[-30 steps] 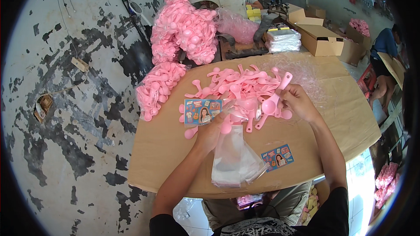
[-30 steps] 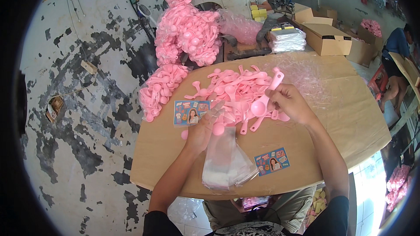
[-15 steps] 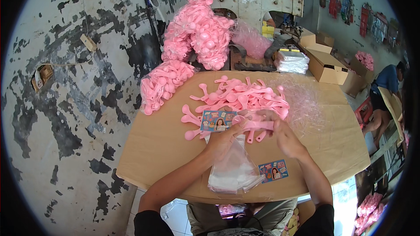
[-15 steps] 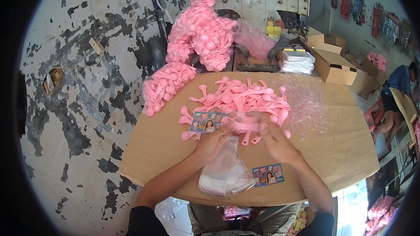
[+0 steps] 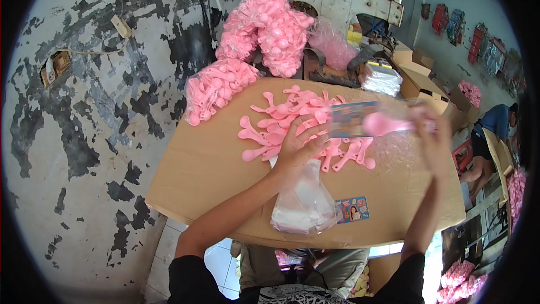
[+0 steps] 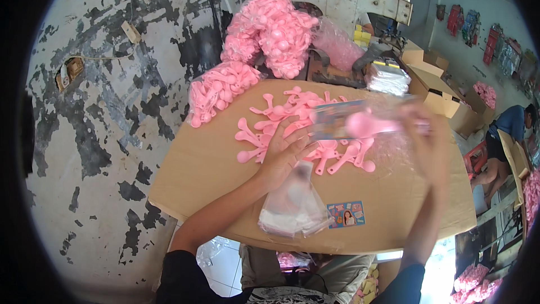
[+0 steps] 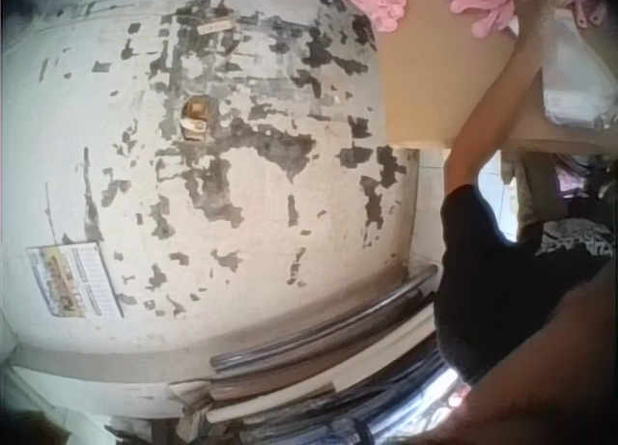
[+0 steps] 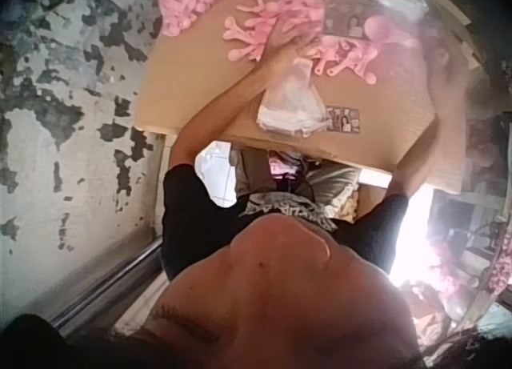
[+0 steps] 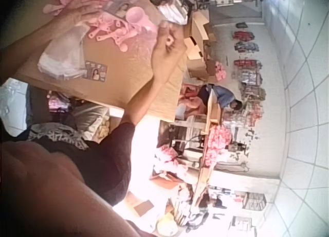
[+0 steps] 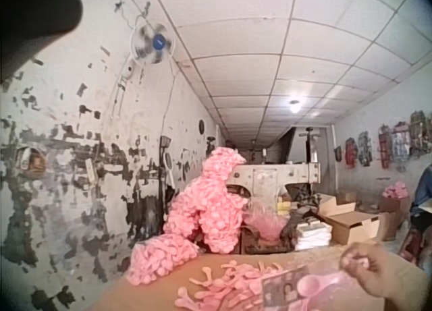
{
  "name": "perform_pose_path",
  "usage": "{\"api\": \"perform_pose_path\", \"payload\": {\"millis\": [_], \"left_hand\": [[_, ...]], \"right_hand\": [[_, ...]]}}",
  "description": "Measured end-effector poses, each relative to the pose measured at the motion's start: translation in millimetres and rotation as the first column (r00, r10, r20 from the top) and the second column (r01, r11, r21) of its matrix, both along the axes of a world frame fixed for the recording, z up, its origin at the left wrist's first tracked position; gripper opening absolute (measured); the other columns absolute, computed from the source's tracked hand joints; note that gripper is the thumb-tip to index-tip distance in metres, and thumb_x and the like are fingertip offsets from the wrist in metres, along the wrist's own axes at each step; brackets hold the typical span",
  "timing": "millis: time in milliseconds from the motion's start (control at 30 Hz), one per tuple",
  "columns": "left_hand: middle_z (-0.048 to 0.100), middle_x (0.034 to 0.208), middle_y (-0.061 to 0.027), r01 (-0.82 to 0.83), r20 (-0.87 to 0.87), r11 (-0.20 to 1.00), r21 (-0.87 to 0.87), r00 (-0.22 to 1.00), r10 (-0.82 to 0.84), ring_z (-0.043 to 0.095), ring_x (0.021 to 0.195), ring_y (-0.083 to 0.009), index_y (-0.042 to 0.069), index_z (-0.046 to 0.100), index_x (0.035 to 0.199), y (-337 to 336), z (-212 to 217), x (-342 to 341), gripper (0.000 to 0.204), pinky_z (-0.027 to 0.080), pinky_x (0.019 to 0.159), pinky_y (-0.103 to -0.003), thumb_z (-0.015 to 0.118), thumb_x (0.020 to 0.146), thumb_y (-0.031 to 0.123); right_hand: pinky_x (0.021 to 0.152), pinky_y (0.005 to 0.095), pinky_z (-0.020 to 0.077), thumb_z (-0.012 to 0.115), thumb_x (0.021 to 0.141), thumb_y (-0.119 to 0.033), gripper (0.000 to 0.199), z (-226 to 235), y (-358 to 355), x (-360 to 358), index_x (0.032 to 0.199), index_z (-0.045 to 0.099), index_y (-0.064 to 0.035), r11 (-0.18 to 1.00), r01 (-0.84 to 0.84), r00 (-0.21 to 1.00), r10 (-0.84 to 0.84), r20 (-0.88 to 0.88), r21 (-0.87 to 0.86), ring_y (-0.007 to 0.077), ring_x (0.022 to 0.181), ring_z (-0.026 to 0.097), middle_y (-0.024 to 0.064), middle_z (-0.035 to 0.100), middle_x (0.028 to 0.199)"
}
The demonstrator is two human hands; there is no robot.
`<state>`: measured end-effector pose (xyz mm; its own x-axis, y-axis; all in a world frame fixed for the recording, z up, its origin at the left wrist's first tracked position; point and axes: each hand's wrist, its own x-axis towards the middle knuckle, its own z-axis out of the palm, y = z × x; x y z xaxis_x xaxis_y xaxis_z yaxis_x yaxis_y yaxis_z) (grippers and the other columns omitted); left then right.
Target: The person repeatedly picks up pink plastic spoons and small printed cards, places them into clear plastic bags, and seals them. The person also handles yellow sticky notes and stacks the sealed packages on the table.
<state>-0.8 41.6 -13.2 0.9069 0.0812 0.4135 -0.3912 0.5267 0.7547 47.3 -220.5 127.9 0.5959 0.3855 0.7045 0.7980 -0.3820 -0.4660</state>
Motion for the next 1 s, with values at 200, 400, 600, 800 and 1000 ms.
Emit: {"api": "perform_pose_path", "payload": {"millis": [200, 400, 600, 800, 1000], "left_hand": [[0.047, 0.138, -0.0216, -0.005, 0.035, 1.0, -0.008, 0.999, 0.005, 0.044, 0.134, -0.0278, 0.006, 0.031, 0.137, -4.3, 8.2, 14.0, 0.059, 0.041, 0.109, -0.04, 0.069, 0.091, 0.013], [0.037, 0.147, -0.0198, -0.078, 0.138, 0.949, 0.305, 0.99, 0.037, 0.035, 0.14, -0.0272, 0.002, 0.026, 0.145, 3.1, -2.5, 10.0, 0.073, 0.031, 0.115, -0.043, 0.069, 0.09, 0.024], [0.04, 0.147, -0.0193, -0.029, 0.06, 0.731, 0.681, 0.998, -0.016, 0.043, 0.136, -0.0272, -0.001, 0.027, 0.146, -26.4, -7.0, -21.0, 0.063, 0.039, 0.109, -0.041, 0.059, 0.097, 0.023], [0.055, 0.135, -0.0198, 0.373, -0.211, 0.889, 0.264, 0.922, -0.324, 0.056, 0.123, -0.0289, -0.001, 0.033, 0.145, -17.3, 19.5, -11.2, 0.051, 0.044, 0.106, -0.041, 0.051, 0.101, 0.016], [0.055, 0.133, -0.0187, 0.513, -0.185, 0.733, 0.446, 0.855, -0.485, 0.055, 0.124, -0.0288, 0.0, 0.037, 0.143, -3.5, 26.6, -24.7, 0.049, 0.046, 0.104, -0.04, 0.05, 0.102, 0.024]], "right_hand": [[0.059, 0.0223, 0.0384, 0.06, 0.097, -0.015, 0.018, 30.1, -44.8, 6.7, 0.087, 0.061, -0.0006, 0.998, 0.052, 0.987, -0.054, 0.154, 0.019, 0.0047, 0.067, 0.046, -0.0017, 0.055, 0.075], [0.048, 0.0253, 0.0262, 0.069, 0.088, -0.014, 0.021, 37.3, 11.6, 5.4, 0.076, 0.064, 0.0023, 0.995, -0.02, 1.0, 0.019, -0.005, -0.098, 0.0035, 0.054, 0.035, -0.0021, 0.043, 0.055], [0.054, 0.0329, 0.0435, 0.066, 0.09, -0.024, 0.025, 10.6, 76.9, -7.6, 0.084, 0.071, -0.0001, 0.964, -0.084, 0.995, 0.066, -0.08, -0.251, 0.0181, 0.051, 0.055, 0.0078, 0.059, 0.058], [0.076, 0.0318, 0.0481, 0.06, 0.096, -0.026, 0.031, -2.8, 80.1, 19.1, 0.113, 0.065, -0.0009, 0.896, -0.402, 0.903, 0.422, -0.079, 0.188, 0.0193, 0.089, 0.059, 0.0123, 0.064, 0.101], [0.055, 0.0224, 0.0448, 0.067, 0.094, -0.023, 0.023, -4.4, 78.9, 38.6, 0.1, 0.069, -0.0008, 0.785, -0.586, 0.581, 0.58, -0.571, 0.201, 0.0034, 0.063, 0.053, -0.0046, 0.063, 0.077]]}}
